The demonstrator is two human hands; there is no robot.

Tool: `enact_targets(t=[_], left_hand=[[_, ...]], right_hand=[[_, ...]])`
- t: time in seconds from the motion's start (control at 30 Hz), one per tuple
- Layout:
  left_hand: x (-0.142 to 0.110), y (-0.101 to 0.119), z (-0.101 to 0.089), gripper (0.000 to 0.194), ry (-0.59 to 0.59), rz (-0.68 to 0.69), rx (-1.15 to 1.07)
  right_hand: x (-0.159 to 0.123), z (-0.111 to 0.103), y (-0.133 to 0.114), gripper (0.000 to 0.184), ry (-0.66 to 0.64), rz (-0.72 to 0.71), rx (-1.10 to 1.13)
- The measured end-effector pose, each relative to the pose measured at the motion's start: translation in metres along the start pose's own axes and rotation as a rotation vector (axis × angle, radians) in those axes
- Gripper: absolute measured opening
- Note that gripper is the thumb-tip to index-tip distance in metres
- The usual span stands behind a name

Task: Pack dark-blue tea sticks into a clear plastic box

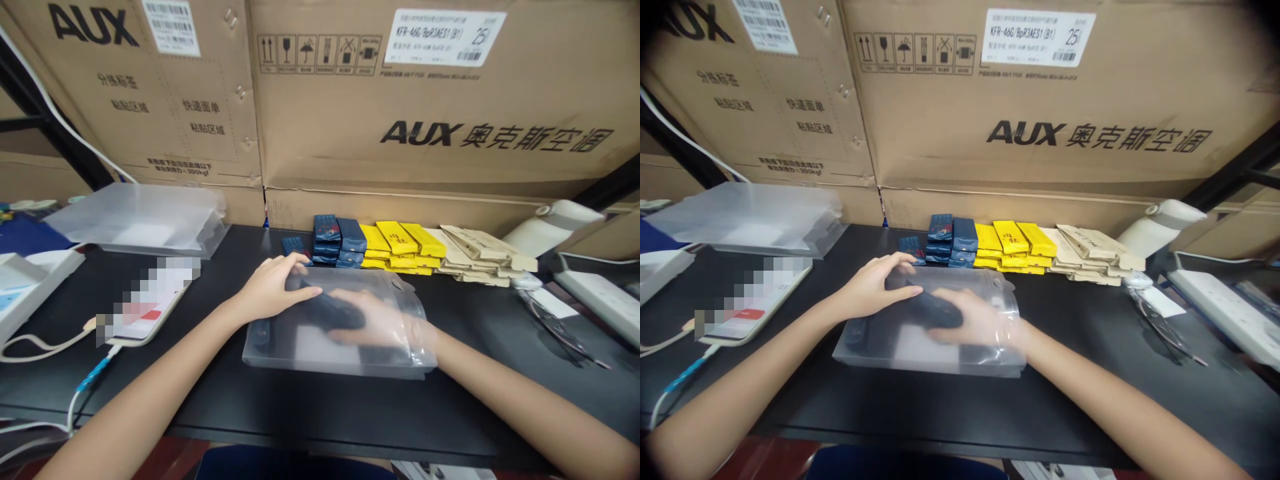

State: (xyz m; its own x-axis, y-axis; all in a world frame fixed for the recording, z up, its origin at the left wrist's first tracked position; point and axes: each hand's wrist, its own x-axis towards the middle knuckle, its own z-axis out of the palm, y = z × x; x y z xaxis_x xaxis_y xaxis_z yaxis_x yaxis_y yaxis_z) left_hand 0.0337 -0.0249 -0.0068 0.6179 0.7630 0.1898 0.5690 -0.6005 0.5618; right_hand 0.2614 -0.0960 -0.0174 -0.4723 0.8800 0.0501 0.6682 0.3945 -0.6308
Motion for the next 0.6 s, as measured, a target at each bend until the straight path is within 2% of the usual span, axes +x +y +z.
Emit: enact_targets(t=[0.17,0.23,0.37,0.5,0.6], left_hand=[[0.000,0.003,0.000,0.054,0.000,-0.020,0.009],[0.000,0.003,0.000,0.051,-0.003,-0.009,0.013],[0.000,0.005,0.001,0.048,-0.027,0.011,0.013],[0.000,0.006,0.001,0.048,-0.033,0.023,0.011],[-0.001,0.007,0.002,0.048,-0.028,0.027,0.014]], right_hand=[[0.007,0.031,-0.012,0.051,0.074,0.034,0.060],[0.006,0.037,-0.021,0.052,0.039,0.039,0.100],[0.000,0.035,-0.037,0.059,-0.090,0.054,0.134],[-0.006,0.031,-0.043,0.066,-0.065,0.033,0.097],[-0.007,0.033,-0.040,0.067,-0.050,-0.073,0.034]])
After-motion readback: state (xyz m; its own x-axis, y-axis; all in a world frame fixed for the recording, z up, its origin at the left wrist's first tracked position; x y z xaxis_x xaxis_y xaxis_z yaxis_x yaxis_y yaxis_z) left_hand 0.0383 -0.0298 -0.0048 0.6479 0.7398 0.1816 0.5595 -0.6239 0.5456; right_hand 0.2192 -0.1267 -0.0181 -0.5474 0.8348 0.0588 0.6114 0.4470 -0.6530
